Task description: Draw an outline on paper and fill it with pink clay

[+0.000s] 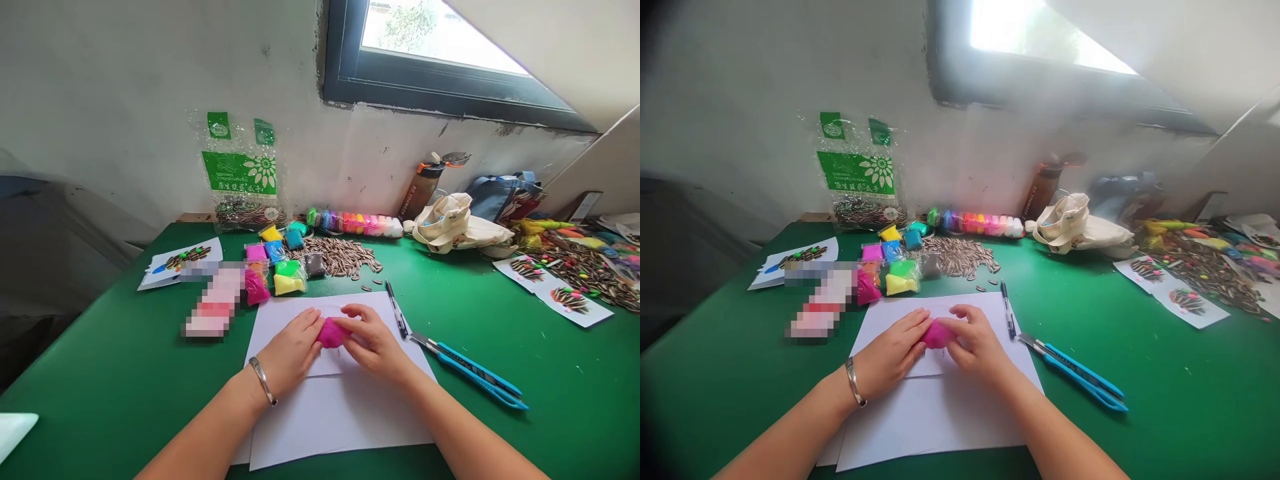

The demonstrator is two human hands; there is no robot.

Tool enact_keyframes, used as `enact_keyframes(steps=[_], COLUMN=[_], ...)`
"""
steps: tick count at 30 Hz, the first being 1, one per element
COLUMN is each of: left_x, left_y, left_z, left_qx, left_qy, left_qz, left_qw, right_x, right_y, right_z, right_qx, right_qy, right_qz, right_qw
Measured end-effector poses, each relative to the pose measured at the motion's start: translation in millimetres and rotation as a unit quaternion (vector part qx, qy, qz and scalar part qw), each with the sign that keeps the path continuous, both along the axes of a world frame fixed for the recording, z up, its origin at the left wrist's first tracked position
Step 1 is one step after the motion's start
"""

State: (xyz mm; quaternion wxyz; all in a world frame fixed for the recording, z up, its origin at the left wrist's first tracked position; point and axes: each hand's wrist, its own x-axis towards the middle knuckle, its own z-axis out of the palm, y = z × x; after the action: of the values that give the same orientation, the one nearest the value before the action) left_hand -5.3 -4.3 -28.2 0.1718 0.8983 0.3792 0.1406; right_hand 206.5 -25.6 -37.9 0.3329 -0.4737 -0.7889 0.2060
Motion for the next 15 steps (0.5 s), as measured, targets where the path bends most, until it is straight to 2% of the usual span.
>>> enact_keyframes(steps=[5, 10, 15], left_x=[-0.7, -0.8, -0.8], left_y=[-0.2, -0.5, -0.2], left_z=[1.3, 1.3, -0.4], left_qx=[-0.012, -0.016, -0.015], left_qy=[0.001, -0.010, -0.015], left_qz=[-0.001, 0.005, 0.003], left_qw=[1.000, 1.000, 1.000], right_x=[4.9, -2.0, -2.4], right_y=[-10.7, -15.7, -17.7], right_z=[12.3, 21.3, 20.3], right_qx=[0.058, 0.078, 0.097], right_qy=[-0.080, -0.140, -0.140], right_qz=[0.094, 0.088, 0.079], right_qw=[0.991, 0.983, 0.982])
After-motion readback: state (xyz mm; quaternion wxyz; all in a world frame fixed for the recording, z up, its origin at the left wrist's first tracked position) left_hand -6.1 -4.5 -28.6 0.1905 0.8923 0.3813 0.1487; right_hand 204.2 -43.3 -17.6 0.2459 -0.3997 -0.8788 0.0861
